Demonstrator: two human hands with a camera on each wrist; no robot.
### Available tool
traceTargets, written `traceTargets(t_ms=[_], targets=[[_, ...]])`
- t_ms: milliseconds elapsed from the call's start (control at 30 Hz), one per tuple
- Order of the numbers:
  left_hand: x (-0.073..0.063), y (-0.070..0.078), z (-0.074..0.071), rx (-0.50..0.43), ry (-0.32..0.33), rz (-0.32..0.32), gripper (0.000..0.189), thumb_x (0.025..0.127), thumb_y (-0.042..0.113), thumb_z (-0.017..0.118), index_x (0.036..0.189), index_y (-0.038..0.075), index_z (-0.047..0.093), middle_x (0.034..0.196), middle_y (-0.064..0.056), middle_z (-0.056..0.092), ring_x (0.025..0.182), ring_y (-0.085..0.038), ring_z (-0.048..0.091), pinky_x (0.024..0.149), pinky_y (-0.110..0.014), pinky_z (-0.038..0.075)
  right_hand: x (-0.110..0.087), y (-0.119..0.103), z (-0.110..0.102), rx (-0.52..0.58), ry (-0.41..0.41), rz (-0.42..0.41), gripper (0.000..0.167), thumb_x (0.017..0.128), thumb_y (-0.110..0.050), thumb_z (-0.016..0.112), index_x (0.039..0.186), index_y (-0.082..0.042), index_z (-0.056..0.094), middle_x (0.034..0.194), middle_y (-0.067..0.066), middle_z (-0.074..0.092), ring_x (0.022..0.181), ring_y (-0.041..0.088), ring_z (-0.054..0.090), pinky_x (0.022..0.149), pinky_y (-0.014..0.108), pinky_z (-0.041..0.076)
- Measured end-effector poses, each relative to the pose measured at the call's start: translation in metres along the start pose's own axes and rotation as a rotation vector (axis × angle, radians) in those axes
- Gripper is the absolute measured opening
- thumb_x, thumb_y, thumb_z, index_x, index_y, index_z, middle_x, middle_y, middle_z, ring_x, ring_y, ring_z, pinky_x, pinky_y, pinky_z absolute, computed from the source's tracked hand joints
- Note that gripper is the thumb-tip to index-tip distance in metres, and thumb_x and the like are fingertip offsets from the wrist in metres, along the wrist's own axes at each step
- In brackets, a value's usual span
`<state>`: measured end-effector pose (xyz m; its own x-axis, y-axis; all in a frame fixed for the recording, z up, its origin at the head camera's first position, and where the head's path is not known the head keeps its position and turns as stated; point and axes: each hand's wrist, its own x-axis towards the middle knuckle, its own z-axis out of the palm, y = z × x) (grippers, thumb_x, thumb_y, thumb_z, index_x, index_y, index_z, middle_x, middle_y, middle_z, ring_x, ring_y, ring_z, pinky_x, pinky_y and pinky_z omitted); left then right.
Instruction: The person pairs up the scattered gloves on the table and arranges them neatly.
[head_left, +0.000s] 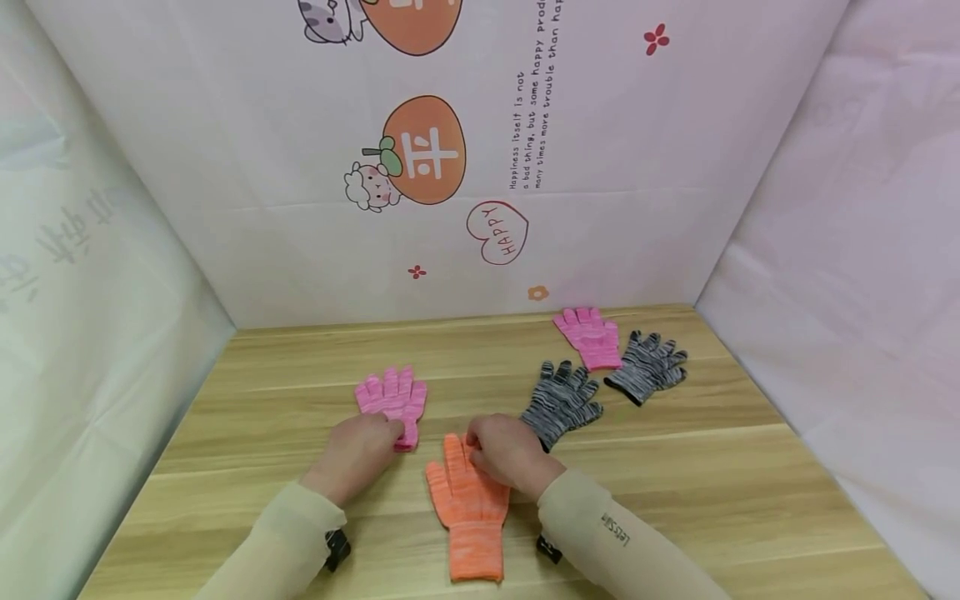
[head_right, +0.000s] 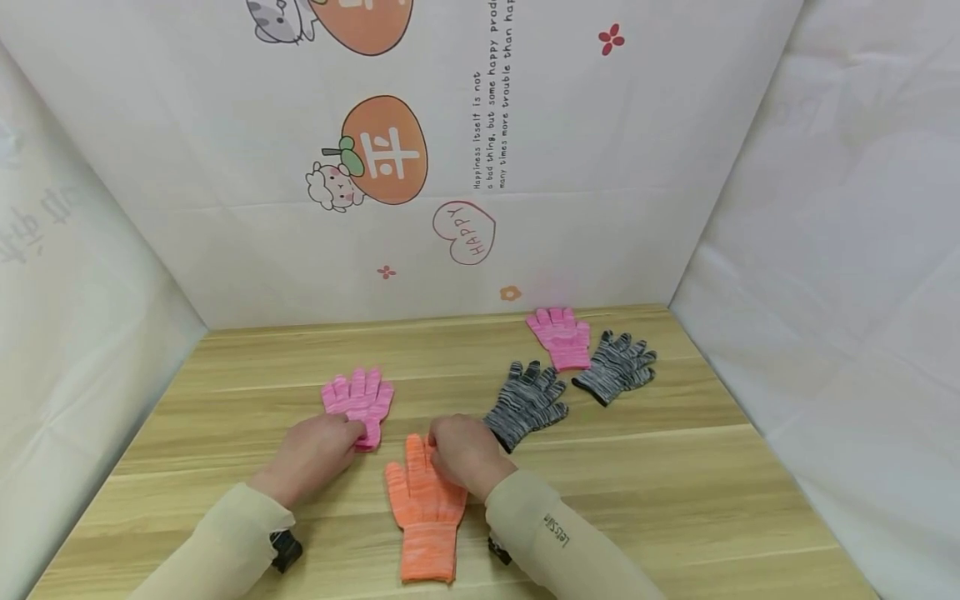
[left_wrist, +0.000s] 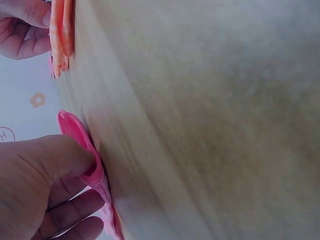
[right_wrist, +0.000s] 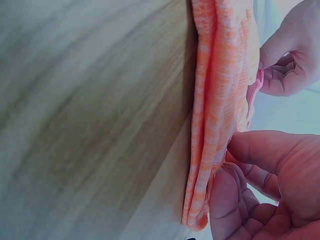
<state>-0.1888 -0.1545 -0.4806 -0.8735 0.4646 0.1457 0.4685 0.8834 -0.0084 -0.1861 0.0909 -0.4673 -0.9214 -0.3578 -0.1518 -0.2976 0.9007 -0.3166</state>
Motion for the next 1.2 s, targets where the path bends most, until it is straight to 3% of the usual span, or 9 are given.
traceTargets(t_ms=[333,800,1200], targets=[[-0.011,0.002,-0.003,0.031,0.011,0.004,0.018,0.095,0.008,0.070,0.080,0.018,0.069,0.069,0.003,0.058,0.060,-0.010,0.051,0.051,-0.028,0.047,-0.001,-0.001,0.001,0.009,0.001,0.004,0.012,0.098,-0.021,0.072,0.110,-0.017,0.073,0.104,-0.001,0.073,0.093,0.016,0.067,0.084,0.036,0.057],[-0.025,0.003,-0.006,0.108,0.098,0.077,0.013,0.093,0.013,0.074,0.080,0.015,0.071,0.068,0.003,0.058,0.056,-0.007,0.047,0.049,-0.023,0.043,-0.001,-0.001,-0.002,0.031,-0.021,0.009,0.014,0.099,-0.021,0.070,0.112,-0.016,0.073,0.105,0.000,0.073,0.093,0.017,0.067,0.084,0.038,0.057],[-0.045,0.008,-0.013,0.008,0.098,0.078,0.005,0.088,0.011,0.078,0.087,0.013,0.074,0.074,0.003,0.058,0.062,-0.006,0.047,0.055,-0.022,0.045,0.000,-0.001,-0.003,0.024,-0.015,-0.005,0.013,0.099,-0.021,0.072,0.111,-0.015,0.073,0.103,0.001,0.072,0.089,0.017,0.065,0.083,0.038,0.057]])
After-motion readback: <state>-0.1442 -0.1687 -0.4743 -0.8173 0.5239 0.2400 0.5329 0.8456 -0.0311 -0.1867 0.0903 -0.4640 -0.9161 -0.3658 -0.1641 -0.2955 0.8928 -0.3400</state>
